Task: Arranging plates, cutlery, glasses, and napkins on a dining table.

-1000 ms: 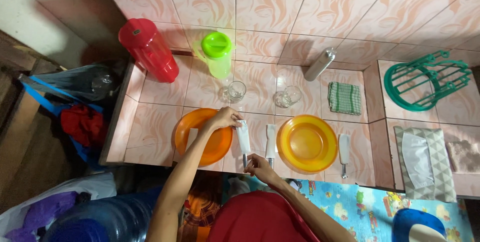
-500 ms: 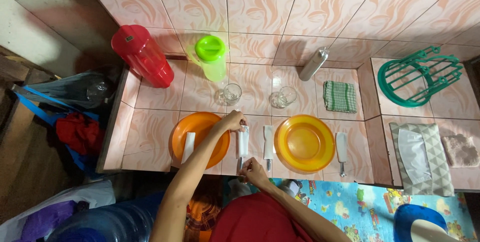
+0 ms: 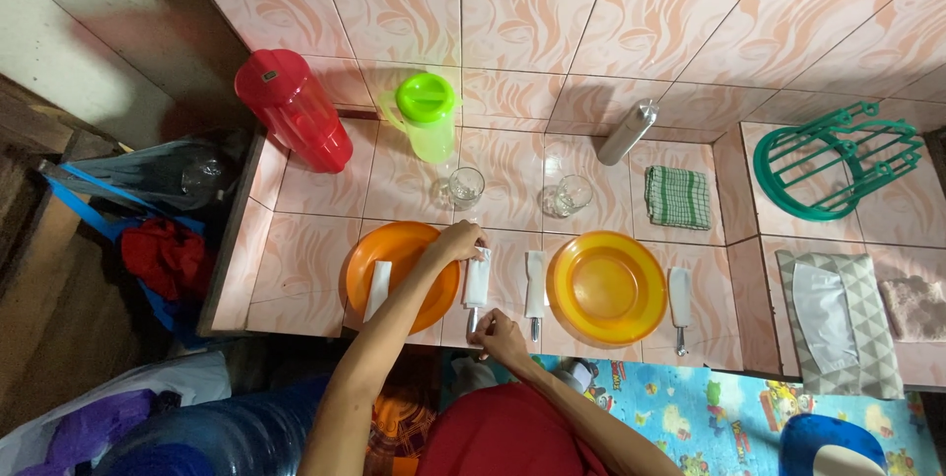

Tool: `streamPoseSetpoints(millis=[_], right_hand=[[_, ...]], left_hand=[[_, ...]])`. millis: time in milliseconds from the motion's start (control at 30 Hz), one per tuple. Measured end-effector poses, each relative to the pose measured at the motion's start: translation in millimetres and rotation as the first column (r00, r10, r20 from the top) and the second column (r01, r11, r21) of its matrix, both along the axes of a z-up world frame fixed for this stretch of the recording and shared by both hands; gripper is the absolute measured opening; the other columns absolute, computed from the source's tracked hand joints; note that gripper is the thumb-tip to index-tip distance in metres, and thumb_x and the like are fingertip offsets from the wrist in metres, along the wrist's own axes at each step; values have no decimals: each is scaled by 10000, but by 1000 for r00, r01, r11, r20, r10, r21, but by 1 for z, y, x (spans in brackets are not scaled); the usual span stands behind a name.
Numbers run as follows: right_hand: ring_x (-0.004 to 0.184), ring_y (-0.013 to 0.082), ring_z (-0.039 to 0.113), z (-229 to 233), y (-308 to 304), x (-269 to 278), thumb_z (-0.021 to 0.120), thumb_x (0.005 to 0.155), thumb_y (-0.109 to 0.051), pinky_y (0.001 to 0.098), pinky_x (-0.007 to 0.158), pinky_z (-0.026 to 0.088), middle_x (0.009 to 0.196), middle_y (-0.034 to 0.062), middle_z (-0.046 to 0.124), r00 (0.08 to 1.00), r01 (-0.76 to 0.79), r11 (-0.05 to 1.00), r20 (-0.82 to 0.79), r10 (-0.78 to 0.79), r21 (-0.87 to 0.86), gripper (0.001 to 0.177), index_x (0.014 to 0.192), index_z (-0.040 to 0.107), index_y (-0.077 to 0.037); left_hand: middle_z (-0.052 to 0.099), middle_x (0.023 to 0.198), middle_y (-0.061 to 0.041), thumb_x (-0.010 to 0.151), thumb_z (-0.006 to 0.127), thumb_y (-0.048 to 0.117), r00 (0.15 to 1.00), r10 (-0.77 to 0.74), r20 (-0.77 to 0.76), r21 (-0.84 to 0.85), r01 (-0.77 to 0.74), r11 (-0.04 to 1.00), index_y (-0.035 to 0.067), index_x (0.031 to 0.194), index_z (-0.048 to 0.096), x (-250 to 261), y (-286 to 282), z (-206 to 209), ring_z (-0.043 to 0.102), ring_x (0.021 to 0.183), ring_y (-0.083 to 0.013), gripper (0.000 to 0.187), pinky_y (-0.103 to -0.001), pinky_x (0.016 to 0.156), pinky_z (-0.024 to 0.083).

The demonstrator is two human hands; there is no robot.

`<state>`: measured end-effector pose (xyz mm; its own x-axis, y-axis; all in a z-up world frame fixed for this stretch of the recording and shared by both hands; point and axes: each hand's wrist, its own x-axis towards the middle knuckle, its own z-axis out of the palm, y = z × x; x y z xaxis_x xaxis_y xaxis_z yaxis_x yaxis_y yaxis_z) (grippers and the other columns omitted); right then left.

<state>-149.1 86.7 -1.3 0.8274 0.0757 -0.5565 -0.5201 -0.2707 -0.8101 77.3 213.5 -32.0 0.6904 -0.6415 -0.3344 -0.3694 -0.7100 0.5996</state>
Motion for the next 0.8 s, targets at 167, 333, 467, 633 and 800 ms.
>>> streamPoseSetpoints(millis=[167,333,467,633,800], right_hand=[[641,158,727,-6,-1,-1,807,837,-93,304,509,612,804,121,748,999,25,997,37,-28,73,287,892,539,-7],[625,165,723,4,-3,0,818,856,-138,303,499,601,791,131,751,1000,0,998,6,-1,59,311,886,535,-11],[617,159,714,2,-4,0,830,849,-177,294,489,588,793,123,751,998,-56,998,20,56,-3,327,882,547,-17],[599,126,722,-2,-3,-1,799,846,-193,283,474,571,765,100,759,992,-87,995,88,91,-47,283,848,577,-17],[500,149,641,15,19,9,793,883,-206,297,436,505,705,107,703,968,-177,979,164,192,-101,287,835,583,-16]], left_hand=[[787,999,-100,700,917,201,1000,9,5,-45,-9,999,128,1024,793,-2,2,-1,753,942,-264,354,-390,829,581],[791,994,-101,703,915,193,996,57,-66,-84,-62,995,117,1028,776,-3,5,2,765,938,-242,361,-373,822,587],[791,966,-118,759,860,189,988,118,-102,-217,-138,966,75,1003,760,-4,19,12,776,907,-225,287,-360,789,595],[773,930,-150,833,789,180,956,262,132,-390,-193,901,50,970,756,2,68,23,765,841,-267,192,-378,752,597],[766,852,-131,855,812,285,867,428,255,-362,-324,874,63,898,765,-14,139,56,746,778,-298,231,-415,709,574]])
